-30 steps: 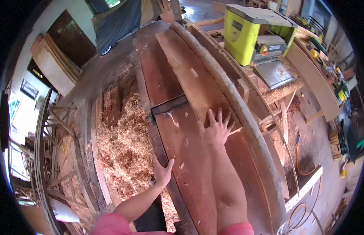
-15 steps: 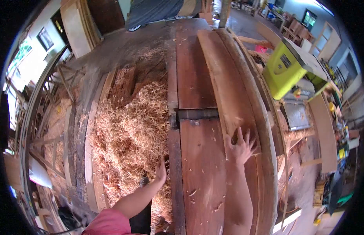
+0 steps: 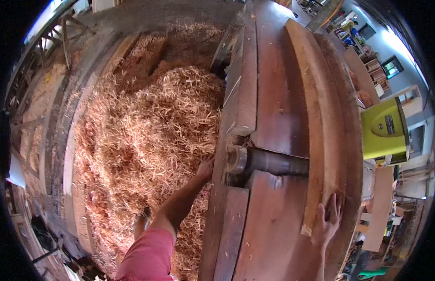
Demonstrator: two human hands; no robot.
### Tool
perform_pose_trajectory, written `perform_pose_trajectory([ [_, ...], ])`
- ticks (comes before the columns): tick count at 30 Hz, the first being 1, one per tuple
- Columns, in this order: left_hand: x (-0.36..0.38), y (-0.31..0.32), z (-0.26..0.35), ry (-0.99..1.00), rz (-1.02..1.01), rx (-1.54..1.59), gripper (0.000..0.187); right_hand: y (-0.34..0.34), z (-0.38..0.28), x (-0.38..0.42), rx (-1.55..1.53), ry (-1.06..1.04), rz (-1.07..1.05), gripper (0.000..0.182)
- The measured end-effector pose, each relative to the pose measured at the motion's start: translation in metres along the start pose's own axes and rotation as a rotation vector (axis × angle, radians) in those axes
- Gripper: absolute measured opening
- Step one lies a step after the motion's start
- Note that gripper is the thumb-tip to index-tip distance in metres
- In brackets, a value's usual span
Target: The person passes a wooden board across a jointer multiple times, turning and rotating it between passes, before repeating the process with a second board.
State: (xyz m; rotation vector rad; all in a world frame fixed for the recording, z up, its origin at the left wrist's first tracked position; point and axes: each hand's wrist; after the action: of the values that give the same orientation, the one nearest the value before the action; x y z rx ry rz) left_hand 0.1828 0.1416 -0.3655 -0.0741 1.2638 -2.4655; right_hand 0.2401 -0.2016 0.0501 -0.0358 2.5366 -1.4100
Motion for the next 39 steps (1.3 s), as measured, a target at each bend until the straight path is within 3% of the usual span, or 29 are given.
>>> perform_pose_trajectory([
  [2,-0.014,0.033,0.006,0.114,-0.105,-0.032,0.065,0.006,0.0,-0.004,-0.153,0.012,0.003,0.069],
  [4,-0.014,0.06,0.024,0.161,-0.206,-0.034,0.065,0.009,-0.003,-0.009,-0.116,-0.021,0.012,0.07],
  [9,0.032,0.078,0.079,0.208,-0.39,0.022,0.065,0.01,0.006,-0.022,-0.177,0.01,-0.024,0.07],
  [16,0.162,0.018,0.135,0.288,-0.725,0.235,0.066,0.02,0.0,-0.039,-0.17,-0.014,-0.013,0.065],
  [23,0.282,-0.055,0.155,0.448,-1.32,0.419,0.066,0.028,-0.013,-0.055,-0.045,-0.014,0.039,0.066],
  [29,0.327,-0.108,0.157,0.471,-1.747,0.428,0.067,0.035,-0.035,-0.067,0.054,0.011,0.049,0.067],
  [34,0.327,-0.14,0.137,0.406,-1.818,0.28,0.067,0.039,-0.038,-0.078,0.117,0.042,0.057,0.072],
  [39,0.303,-0.167,0.107,0.282,-1.62,0.029,0.068,0.047,-0.04,-0.093,0.119,0.096,0.054,0.074],
])
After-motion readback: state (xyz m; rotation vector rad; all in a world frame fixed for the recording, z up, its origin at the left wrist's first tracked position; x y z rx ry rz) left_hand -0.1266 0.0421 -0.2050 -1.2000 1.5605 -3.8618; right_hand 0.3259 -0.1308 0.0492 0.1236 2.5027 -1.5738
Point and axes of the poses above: each hand's wrist, its own x-axis away from the middle knuckle, its own y-axis out of the palm, z = x × y, and after that the axes turned 8 degrees about -x, right-handed
